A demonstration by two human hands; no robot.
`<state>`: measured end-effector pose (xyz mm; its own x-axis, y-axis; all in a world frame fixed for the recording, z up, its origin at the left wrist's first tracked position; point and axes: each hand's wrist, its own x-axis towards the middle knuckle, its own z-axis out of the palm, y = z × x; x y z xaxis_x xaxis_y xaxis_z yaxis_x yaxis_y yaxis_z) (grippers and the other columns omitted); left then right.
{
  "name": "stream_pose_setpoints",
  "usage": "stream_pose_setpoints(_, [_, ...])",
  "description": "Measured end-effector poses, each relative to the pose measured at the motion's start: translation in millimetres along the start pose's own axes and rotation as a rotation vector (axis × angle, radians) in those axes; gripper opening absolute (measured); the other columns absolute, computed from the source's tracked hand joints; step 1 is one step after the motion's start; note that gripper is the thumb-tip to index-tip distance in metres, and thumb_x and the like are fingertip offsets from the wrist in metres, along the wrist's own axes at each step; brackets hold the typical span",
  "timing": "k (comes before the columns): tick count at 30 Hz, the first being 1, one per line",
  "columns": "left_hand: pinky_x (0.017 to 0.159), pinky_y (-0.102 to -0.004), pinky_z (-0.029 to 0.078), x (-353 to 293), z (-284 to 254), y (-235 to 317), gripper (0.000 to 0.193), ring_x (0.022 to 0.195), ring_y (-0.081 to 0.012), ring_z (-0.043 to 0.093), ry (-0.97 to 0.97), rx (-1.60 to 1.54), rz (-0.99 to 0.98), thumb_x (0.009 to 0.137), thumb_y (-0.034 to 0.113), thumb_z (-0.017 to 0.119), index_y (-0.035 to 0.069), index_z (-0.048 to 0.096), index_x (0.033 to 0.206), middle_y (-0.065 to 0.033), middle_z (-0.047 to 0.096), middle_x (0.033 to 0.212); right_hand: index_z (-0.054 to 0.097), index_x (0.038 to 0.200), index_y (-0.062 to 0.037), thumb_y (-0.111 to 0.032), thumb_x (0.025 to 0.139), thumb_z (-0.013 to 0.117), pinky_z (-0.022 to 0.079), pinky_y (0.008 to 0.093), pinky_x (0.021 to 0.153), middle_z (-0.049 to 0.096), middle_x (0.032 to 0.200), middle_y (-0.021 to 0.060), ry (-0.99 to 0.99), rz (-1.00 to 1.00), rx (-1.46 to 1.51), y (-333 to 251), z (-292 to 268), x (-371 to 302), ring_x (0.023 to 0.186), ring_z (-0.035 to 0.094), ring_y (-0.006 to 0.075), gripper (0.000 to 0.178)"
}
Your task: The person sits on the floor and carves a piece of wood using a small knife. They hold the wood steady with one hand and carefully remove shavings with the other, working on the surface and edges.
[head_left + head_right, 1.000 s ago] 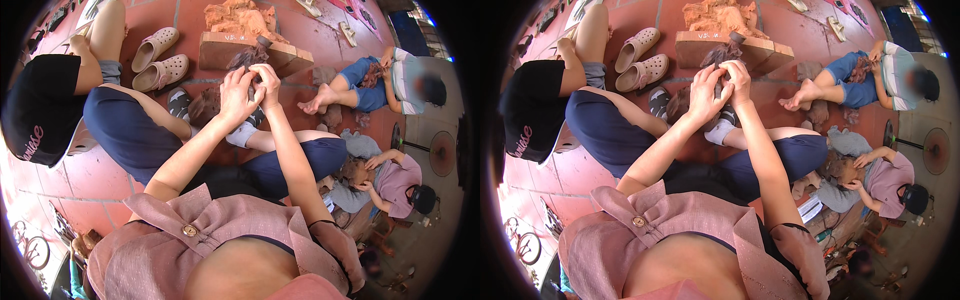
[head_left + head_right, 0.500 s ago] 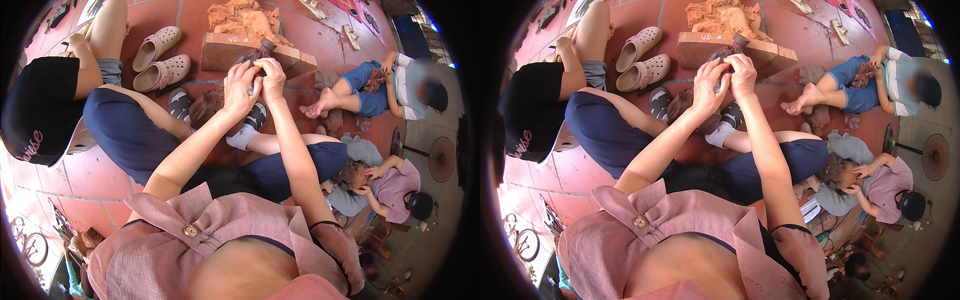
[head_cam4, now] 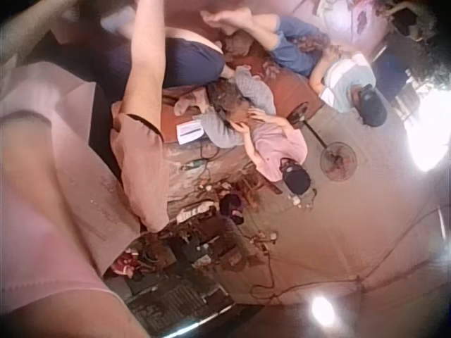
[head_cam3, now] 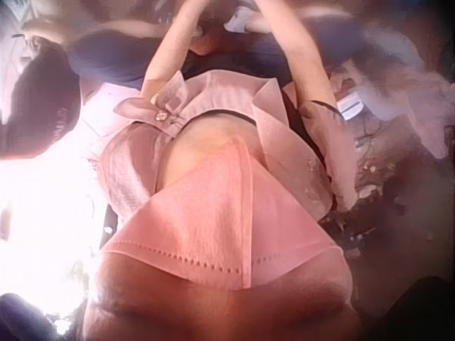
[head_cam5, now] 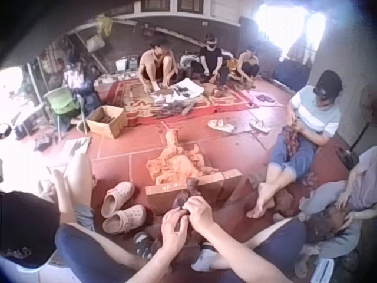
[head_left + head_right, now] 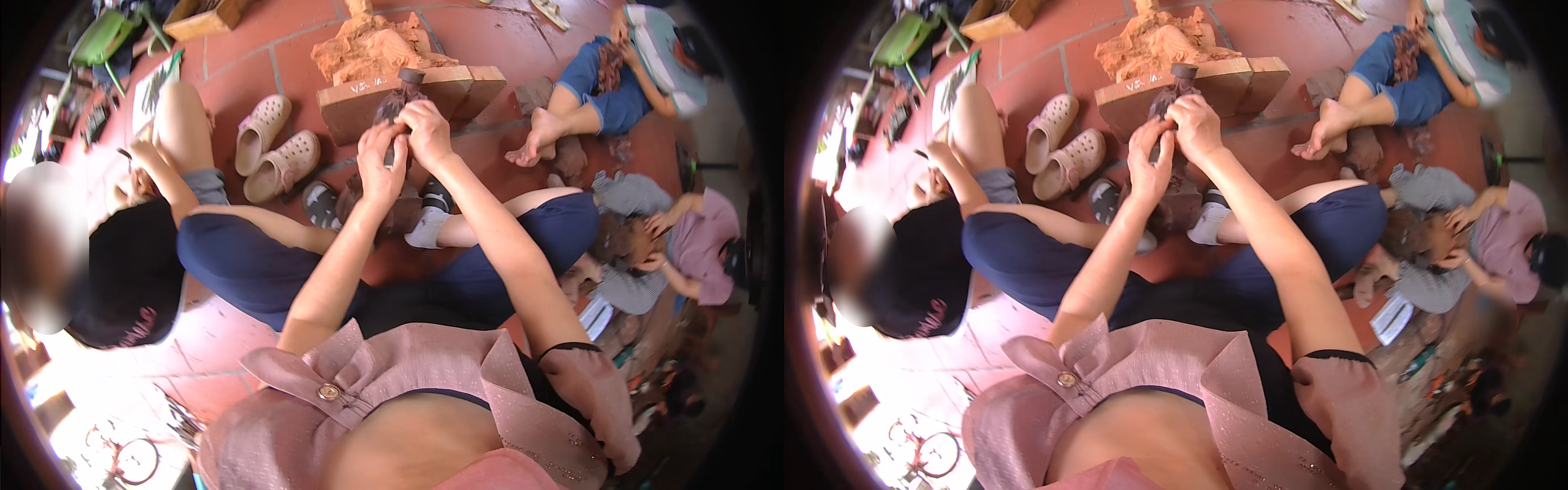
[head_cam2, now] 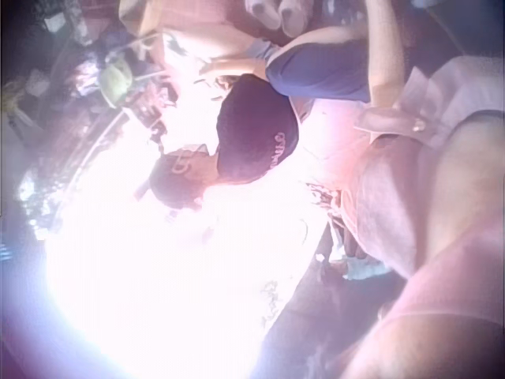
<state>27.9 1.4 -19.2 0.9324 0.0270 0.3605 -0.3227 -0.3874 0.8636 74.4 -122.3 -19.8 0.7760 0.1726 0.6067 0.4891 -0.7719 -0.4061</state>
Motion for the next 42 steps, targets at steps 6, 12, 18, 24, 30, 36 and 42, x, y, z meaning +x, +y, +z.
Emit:
stream_pose_setpoints(6, [0.091,-0.0369,0.047,-21.5,-25.3,13.0,0.066,0.108,-0.0289,0.058,-0.466,-0.144,-0.219,0.077,0.029,0.075,0.0,0.047,0.13,-0.0197,0.052,0.125,0.057,0.076,-0.0068,-0.013,0.071,0.069,0.047,0.0403,0.062,0.06,0.072,0.0101,-0.14,0.405,0.227,-21.3,-37.6,-64.4,0.07,0.061,0.0309,0.014])
stream_pose_setpoints(12, [0.089,-0.0387,0.049,31.4,0.0,0.6,0.078,0.112,-0.0378,0.053,-0.318,0.2,0.007,0.075,0.028,0.074,-0.005,0.038,0.136,-0.0217,0.034,0.144,0.062,0.082,-0.0034,-0.01,0.079,0.066,0.049,0.0291,0.053,0.065,0.069,0.008,0.131,0.881,0.671,5.3,-49.9,-85.7,0.058,0.064,0.017,0.008])
stream_pose_setpoints(18, [0.093,-0.0423,0.044,-4.1,7.6,2.3,0.034,0.108,-0.0365,0.052,-0.593,0.52,0.234,0.074,0.023,0.069,0.003,0.067,0.101,-0.0145,0.054,0.124,0.064,0.095,0.0014,-0.003,0.082,0.066,0.049,0.0199,0.054,0.065,0.077,0.0044,0.3,0.996,0.967,21.9,-66.2,-79.6,0.06,0.062,0.0092,0.014])
stream_pose_setpoints(24, [0.085,-0.0344,0.048,-54.2,-8.7,-9.2,0.027,0.097,-0.0295,0.062,-0.563,0.108,-0.152,0.077,0.015,0.066,0.001,0.067,0.101,-0.0138,0.066,0.102,0.063,0.089,0.002,-0.004,0.081,0.067,0.052,0.0214,0.064,0.065,0.078,0.0052,0.384,0.915,1.204,27.0,-55.5,-66.6,0.069,0.064,0.0111,0.01])
stream_pose_setpoints(30, [0.087,-0.0357,0.046,-53.6,-18.4,-2.1,0.023,0.102,-0.0298,0.06,-0.39,0.165,-0.067,0.078,0.01,0.065,0.002,0.067,0.099,-0.0158,0.064,0.107,0.063,0.083,-0.0004,-0.007,0.073,0.073,0.044,0.0205,0.059,0.062,0.073,0.0006,0.396,0.804,1.032,39.0,-13.8,-41.2,0.064,0.054,0.0042,0.016])
stream_pose_setpoints(36, [0.093,-0.0404,0.043,-37.8,-19.1,-8.5,0.022,0.107,-0.0343,0.056,-0.303,0.201,-0.111,0.076,0.01,0.065,0.004,0.067,0.097,-0.017,0.061,0.113,0.063,0.073,-0.0027,-0.002,0.072,0.072,0.048,0.0209,0.061,0.064,0.071,0.0008,0.376,0.656,0.836,44.0,-5.1,-17.3,0.066,0.057,0.0044,0.009])
stream_pose_setpoints(42, [0.086,-0.0416,0.047,-27.9,-18.1,-12.3,0.045,0.101,-0.0359,0.058,-0.219,0.282,-0.02,0.076,0.007,0.065,0.001,0.055,0.119,-0.0193,0.057,0.118,0.063,0.072,-0.0016,-0.002,0.071,0.069,0.047,0.0216,0.061,0.067,0.074,0.0022,0.321,0.629,0.789,46.8,-10.1,-11.7,0.066,0.057,0.0047,0.006])
